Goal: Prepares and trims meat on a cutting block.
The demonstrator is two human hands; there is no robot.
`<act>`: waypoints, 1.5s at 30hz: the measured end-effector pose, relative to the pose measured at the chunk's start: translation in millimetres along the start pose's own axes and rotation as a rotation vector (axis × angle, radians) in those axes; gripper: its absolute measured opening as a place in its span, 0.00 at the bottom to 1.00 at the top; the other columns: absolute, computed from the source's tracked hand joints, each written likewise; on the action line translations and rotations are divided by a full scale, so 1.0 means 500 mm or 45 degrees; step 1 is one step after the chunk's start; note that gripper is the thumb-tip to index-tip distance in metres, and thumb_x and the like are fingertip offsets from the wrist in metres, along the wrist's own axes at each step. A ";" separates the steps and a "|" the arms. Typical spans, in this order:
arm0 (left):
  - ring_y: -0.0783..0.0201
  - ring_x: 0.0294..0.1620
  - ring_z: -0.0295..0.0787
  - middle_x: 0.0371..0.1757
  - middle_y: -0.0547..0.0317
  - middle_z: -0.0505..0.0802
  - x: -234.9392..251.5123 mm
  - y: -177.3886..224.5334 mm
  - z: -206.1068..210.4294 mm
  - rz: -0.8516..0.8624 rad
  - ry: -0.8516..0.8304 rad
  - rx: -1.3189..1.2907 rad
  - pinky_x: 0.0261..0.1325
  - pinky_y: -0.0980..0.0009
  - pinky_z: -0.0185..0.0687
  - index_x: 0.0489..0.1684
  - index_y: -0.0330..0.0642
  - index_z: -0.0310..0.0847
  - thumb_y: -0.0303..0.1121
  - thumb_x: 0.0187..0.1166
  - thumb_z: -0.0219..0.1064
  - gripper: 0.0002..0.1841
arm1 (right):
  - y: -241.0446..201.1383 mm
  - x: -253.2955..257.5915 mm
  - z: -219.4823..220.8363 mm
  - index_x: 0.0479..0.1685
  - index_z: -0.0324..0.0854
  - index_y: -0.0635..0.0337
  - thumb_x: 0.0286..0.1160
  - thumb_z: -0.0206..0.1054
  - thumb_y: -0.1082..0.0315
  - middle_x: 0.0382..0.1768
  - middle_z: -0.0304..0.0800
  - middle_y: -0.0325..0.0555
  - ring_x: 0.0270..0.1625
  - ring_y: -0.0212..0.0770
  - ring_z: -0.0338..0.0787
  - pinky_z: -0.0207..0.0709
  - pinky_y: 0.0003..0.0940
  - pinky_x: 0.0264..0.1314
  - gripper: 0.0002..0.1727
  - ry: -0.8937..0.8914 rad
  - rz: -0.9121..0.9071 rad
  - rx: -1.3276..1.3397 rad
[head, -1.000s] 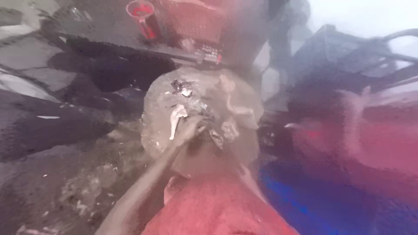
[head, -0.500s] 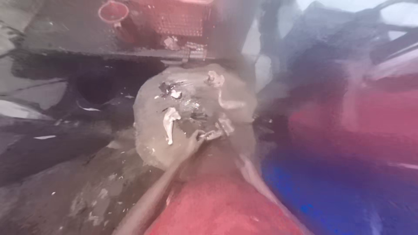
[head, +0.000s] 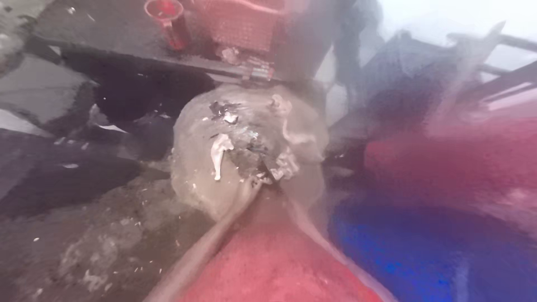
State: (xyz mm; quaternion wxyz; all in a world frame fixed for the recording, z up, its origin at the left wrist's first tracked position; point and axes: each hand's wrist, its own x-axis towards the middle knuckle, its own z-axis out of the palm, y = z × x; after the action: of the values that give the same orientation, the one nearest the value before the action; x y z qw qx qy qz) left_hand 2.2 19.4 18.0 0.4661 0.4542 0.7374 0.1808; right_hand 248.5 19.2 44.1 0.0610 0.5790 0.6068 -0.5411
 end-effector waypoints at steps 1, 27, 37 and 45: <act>0.54 0.51 0.91 0.51 0.44 0.92 0.001 -0.007 -0.002 0.030 -0.026 -0.004 0.62 0.54 0.84 0.60 0.36 0.84 0.43 0.88 0.60 0.18 | -0.013 -0.011 -0.007 0.72 0.78 0.62 0.90 0.55 0.46 0.57 0.89 0.58 0.59 0.50 0.90 0.81 0.52 0.68 0.29 0.013 -0.018 0.016; 0.56 0.47 0.90 0.46 0.48 0.93 -0.073 0.040 -0.042 -0.038 0.097 -0.167 0.58 0.53 0.84 0.62 0.37 0.83 0.42 0.86 0.66 0.18 | -0.144 -0.154 -0.032 0.58 0.85 0.72 0.77 0.67 0.66 0.48 0.93 0.53 0.52 0.35 0.91 0.83 0.31 0.63 0.18 0.279 -0.576 0.120; 0.54 0.56 0.91 0.57 0.48 0.93 -0.041 -0.059 -0.052 -0.021 0.101 -0.031 0.66 0.53 0.83 0.66 0.42 0.85 0.42 0.86 0.65 0.18 | -0.103 -0.083 -0.014 0.68 0.80 0.58 0.89 0.57 0.49 0.51 0.90 0.51 0.52 0.42 0.90 0.82 0.45 0.61 0.24 0.009 -0.135 -0.007; 0.47 0.59 0.89 0.64 0.38 0.88 0.000 -0.112 -0.227 -0.139 0.498 -0.217 0.67 0.46 0.82 0.73 0.37 0.77 0.46 0.88 0.62 0.24 | -0.023 -0.032 -0.013 0.70 0.80 0.61 0.91 0.55 0.53 0.56 0.90 0.56 0.57 0.48 0.90 0.80 0.50 0.67 0.24 -0.109 -0.122 -0.148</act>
State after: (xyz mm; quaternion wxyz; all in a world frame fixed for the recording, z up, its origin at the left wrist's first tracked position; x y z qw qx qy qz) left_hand -122.5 7.8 35.9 0.3598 0.3289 0.8194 0.3015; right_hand 248.3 16.6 64.5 0.0946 0.5211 0.6611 -0.5315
